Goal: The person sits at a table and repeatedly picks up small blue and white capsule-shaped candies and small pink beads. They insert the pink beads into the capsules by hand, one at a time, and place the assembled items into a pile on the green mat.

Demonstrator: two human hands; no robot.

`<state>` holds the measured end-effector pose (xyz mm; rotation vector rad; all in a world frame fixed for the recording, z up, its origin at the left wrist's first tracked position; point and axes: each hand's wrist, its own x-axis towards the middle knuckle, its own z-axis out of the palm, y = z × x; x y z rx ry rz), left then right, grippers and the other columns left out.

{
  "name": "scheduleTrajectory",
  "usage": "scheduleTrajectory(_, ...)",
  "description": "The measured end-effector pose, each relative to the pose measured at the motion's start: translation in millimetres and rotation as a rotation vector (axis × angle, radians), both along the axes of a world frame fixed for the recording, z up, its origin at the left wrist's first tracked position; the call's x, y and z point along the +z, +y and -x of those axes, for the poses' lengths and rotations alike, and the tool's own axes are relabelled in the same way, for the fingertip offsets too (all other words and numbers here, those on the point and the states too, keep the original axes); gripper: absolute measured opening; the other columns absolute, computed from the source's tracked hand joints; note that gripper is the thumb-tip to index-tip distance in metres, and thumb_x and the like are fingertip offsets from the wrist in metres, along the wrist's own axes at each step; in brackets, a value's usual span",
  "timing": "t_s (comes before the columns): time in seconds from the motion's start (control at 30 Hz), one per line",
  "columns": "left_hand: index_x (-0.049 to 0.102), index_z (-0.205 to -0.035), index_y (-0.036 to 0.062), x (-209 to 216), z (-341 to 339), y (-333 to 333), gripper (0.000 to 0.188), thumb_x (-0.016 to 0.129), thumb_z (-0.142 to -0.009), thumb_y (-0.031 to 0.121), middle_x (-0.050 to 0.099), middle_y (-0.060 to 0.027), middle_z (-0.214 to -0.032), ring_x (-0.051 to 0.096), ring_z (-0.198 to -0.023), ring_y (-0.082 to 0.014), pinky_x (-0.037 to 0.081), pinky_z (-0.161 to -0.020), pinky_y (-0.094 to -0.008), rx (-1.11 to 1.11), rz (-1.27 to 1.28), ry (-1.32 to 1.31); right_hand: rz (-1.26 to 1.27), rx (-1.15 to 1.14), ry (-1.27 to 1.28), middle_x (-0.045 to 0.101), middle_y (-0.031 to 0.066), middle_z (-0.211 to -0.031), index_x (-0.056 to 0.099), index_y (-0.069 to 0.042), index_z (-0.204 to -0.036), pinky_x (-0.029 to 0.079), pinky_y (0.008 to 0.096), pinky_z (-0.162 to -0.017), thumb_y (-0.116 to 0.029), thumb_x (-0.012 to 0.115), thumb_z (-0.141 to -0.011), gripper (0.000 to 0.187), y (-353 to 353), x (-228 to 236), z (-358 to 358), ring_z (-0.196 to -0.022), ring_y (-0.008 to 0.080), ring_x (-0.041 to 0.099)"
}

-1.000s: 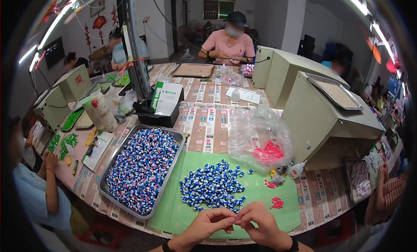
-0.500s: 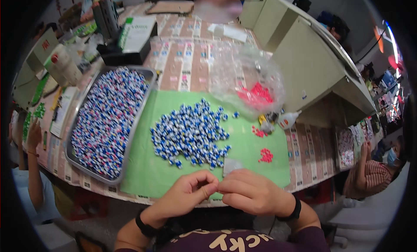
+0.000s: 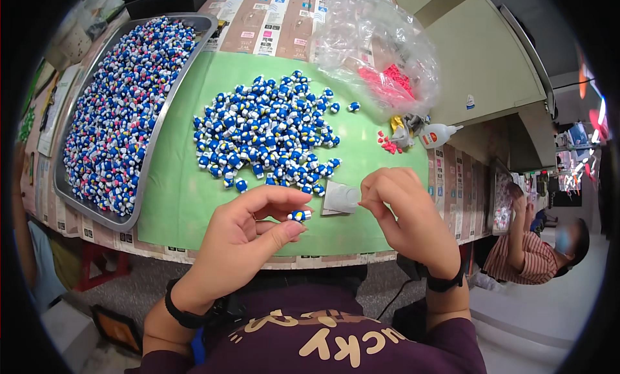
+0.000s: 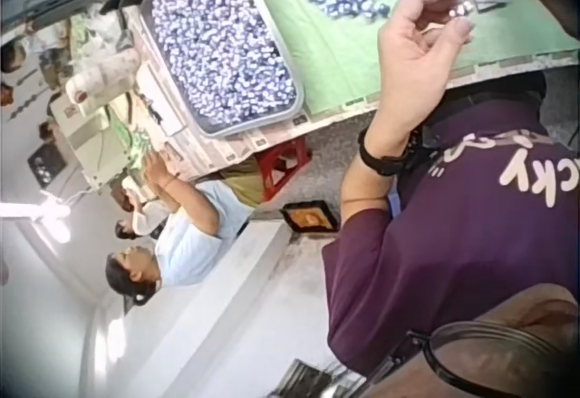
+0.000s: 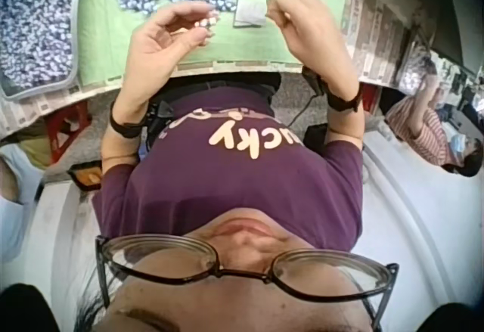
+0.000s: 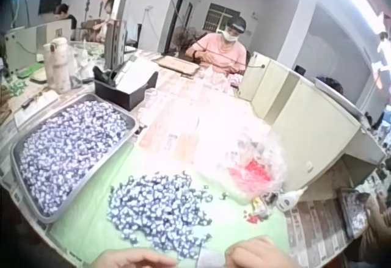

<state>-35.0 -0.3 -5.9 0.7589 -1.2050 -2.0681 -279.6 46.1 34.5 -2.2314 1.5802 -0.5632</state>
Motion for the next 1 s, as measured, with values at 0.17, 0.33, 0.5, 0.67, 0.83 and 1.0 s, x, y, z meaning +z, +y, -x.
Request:
scheduleTrajectory(0.17,0.061,-0.115,-0.0058,-8,-4,-2,0.025,0.063,-0.09,-0.005,0.064,-0.0124,-0.113,0.065,-0.101,-0.0172,0.056,-0.087,-0.0287,0.003,-0.019,0.034,-0.058,-0.023,0.044,0.049,0.0057,-0.076,0.047,-0.006,-0.081,0.04,0.0355,-0.081,0.011,0.055,-0.069,0.022,-7,-4,3,-0.077,0.0264,0.054)
scheduleTrajectory(0.33,0.063,-0.111,-0.0045,-6,-4,-5,0.023,0.065,-0.088,-0.006,0.065,-0.0105,-0.11,0.064,-0.102,-0.0145,0.055,-0.088,-0.0271,-0.004,-0.1,0.077,-0.109,-0.088,-0.057,0.053,0.0047,-0.078,0.048,-0.006,-0.081,0.039,0.0337,-0.083,0.01,0.059,-0.073,0.021,-6,1,4,-0.079,0.0246,0.056)
scheduleTrajectory(0.5,0.062,-0.107,-0.0035,-10,3,-2,0.023,0.069,-0.085,-0.008,0.064,-0.0096,-0.108,0.065,-0.099,-0.0143,0.055,-0.087,-0.0263,0.032,-0.074,0.14,-0.167,-0.162,-0.46,0.06,0.0087,-0.092,0.043,-0.008,-0.079,0.044,0.0318,-0.078,0.013,0.064,-0.082,0.03,2,13,-13,-0.081,0.0172,0.056)
scheduleTrajectory(0.67,0.06,-0.099,-0.0019,0,14,2,0.026,0.071,-0.079,-0.014,0.064,-0.0138,-0.105,0.066,-0.097,-0.0181,0.057,-0.083,-0.0301,0.113,-0.051,0.197,-0.018,-0.14,-0.635,0.063,0.0049,-0.089,0.047,-0.01,-0.078,0.04,0.0324,-0.08,0.009,0.068,-0.08,0.028,7,12,-46,-0.079,0.0191,0.058)
scheduleTrajectory(0.83,0.061,-0.098,-0.0012,5,13,4,0.024,0.071,-0.079,-0.014,0.065,-0.0142,-0.102,0.065,-0.093,-0.0168,0.056,-0.083,-0.029,0.145,0.008,0.178,0.066,-0.111,-0.498,0.062,0.0038,-0.088,0.048,-0.011,-0.078,0.039,0.0336,-0.081,0.008,0.068,-0.081,0.028,10,12,-51,-0.078,0.0188,0.058)
scheduleTrajectory(1.0,0.065,-0.096,-0.0032,1,14,10,0.018,0.072,-0.081,-0.011,0.066,-0.0121,-0.102,0.067,-0.093,-0.0158,0.058,-0.078,-0.0265,0.199,0.271,0.116,0.153,-0.136,-0.503,0.062,0.0032,-0.088,0.048,-0.011,-0.078,0.038,0.0339,-0.08,0.008,0.069,-0.08,0.028,12,1,-59,-0.077,0.0191,0.057)
